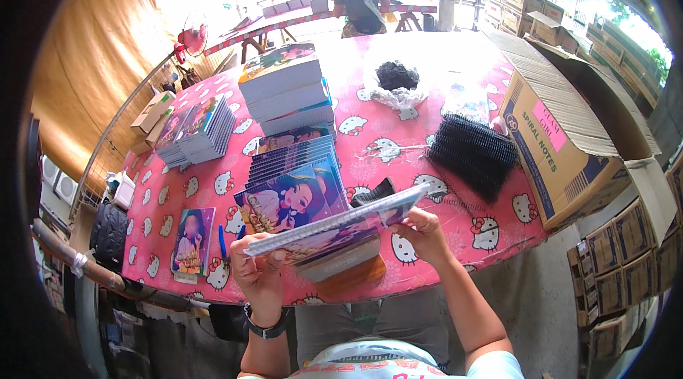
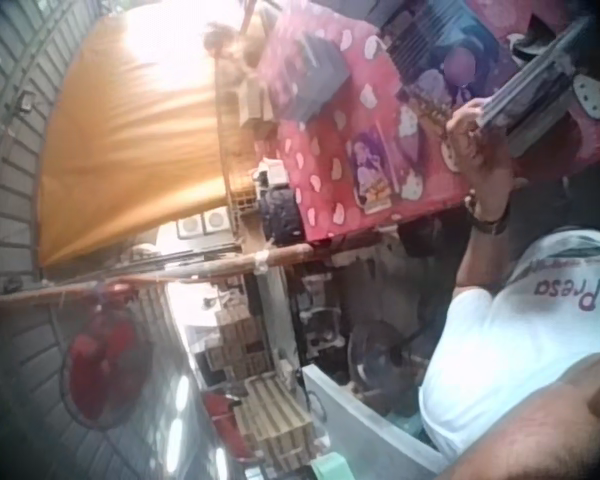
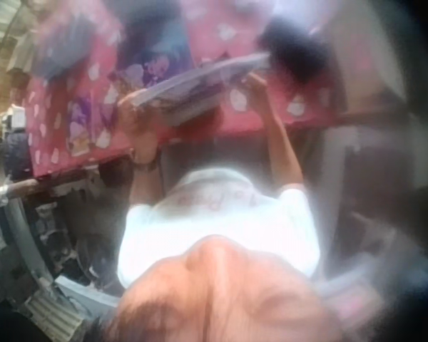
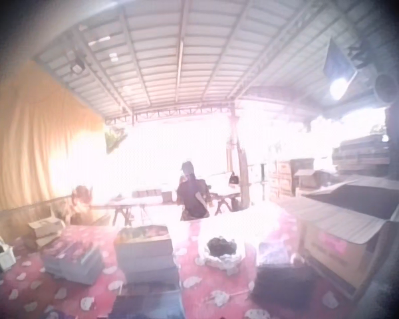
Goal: The person manually inserts plastic spiral coils into the pre-punched holes of stacks of printed sheets and covers to assemble notebooks, then cuts and crimps the ends of the coils.
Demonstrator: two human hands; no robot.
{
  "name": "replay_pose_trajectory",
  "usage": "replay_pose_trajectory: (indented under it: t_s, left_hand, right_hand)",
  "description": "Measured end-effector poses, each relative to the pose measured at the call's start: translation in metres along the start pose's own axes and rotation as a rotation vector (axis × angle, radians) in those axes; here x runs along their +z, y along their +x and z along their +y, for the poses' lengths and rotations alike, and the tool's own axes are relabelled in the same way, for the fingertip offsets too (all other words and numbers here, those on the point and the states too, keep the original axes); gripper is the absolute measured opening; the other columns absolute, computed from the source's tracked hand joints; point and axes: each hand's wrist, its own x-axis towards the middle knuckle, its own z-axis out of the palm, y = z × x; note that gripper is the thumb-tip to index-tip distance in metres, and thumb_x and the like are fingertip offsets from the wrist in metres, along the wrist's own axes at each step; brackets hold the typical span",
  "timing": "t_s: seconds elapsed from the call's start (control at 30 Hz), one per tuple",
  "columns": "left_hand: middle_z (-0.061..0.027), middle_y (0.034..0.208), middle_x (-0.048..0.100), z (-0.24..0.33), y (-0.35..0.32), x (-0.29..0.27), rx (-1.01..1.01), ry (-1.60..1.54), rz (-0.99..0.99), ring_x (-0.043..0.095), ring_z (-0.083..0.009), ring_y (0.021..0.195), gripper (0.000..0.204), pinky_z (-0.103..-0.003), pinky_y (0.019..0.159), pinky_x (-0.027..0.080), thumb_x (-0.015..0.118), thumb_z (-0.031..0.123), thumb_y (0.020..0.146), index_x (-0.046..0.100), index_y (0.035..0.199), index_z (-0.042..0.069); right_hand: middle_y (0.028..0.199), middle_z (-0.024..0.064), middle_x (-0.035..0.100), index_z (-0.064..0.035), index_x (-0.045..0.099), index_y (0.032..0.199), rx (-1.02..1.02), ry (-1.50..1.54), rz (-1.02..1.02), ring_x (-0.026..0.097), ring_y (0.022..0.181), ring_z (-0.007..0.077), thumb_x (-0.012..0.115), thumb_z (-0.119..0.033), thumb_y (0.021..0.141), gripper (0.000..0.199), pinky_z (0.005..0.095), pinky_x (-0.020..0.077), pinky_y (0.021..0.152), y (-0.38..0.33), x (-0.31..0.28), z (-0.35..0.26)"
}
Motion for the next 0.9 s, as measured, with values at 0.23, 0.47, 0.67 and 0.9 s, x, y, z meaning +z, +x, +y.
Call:
replay_pose_trajectory:
  t_s: [0.23, 0.47, 0.67, 0.9]
  left_hand:
    - [-0.0083, 0.108, 0.056, 0.002, 0.007, -0.006, -0.158, 0.007, -0.089, 0.056, -0.0139, 0.095, 0.039, -0.028, 0.081, 0.048, 0.071, -0.002, 0.081, 0.048, 0.111, 0.006]
    - [-0.0066, 0.116, 0.053, -0.027, -0.059, -0.036, -0.398, 0.022, 0.173, 0.054, -0.0160, 0.099, 0.049, -0.031, 0.089, 0.044, 0.073, 0.008, 0.079, 0.048, 0.121, 0.004]
    - [-0.0062, 0.116, 0.052, -0.026, -0.052, -0.065, -0.369, -0.016, 0.217, 0.052, -0.0138, 0.098, 0.051, -0.028, 0.089, 0.041, 0.070, 0.026, 0.082, 0.047, 0.123, 0.004]
    - [-0.0061, 0.111, 0.051, -0.075, -0.042, -0.065, -0.143, 0.130, 0.248, 0.050, -0.0159, 0.099, 0.050, -0.029, 0.090, 0.036, 0.061, 0.037, 0.086, 0.046, 0.122, 0.005]
  right_hand:
    - [0.084, -0.0058, 0.065, -0.0039, 0.068, 0.099, 0.071, 0.078, -0.180, 0.053, 0.076, 0.0038, 0.068, 0.003, 0.082, 0.018, 0.0228, 0.0454, 0.068, 0.015, 0.000, 0.005]
    - [0.082, 0.0026, 0.066, -0.0105, 0.069, 0.091, -0.193, -0.530, -0.215, 0.056, 0.078, 0.0236, 0.074, 0.000, 0.070, 0.025, 0.0340, 0.0489, 0.073, -0.035, 0.025, 0.022]
    - [0.099, 0.0079, 0.063, -0.0079, 0.055, 0.110, -0.278, -0.532, -0.303, 0.056, 0.094, 0.0248, 0.078, -0.008, 0.070, 0.046, 0.0356, 0.0474, 0.084, -0.045, 0.054, 0.001]
    - [0.119, 0.0162, 0.058, -0.0059, 0.042, 0.123, -0.193, -0.063, -0.250, 0.060, 0.108, 0.0262, 0.073, -0.002, 0.079, 0.054, 0.0380, 0.0477, 0.091, -0.049, 0.107, 0.025]
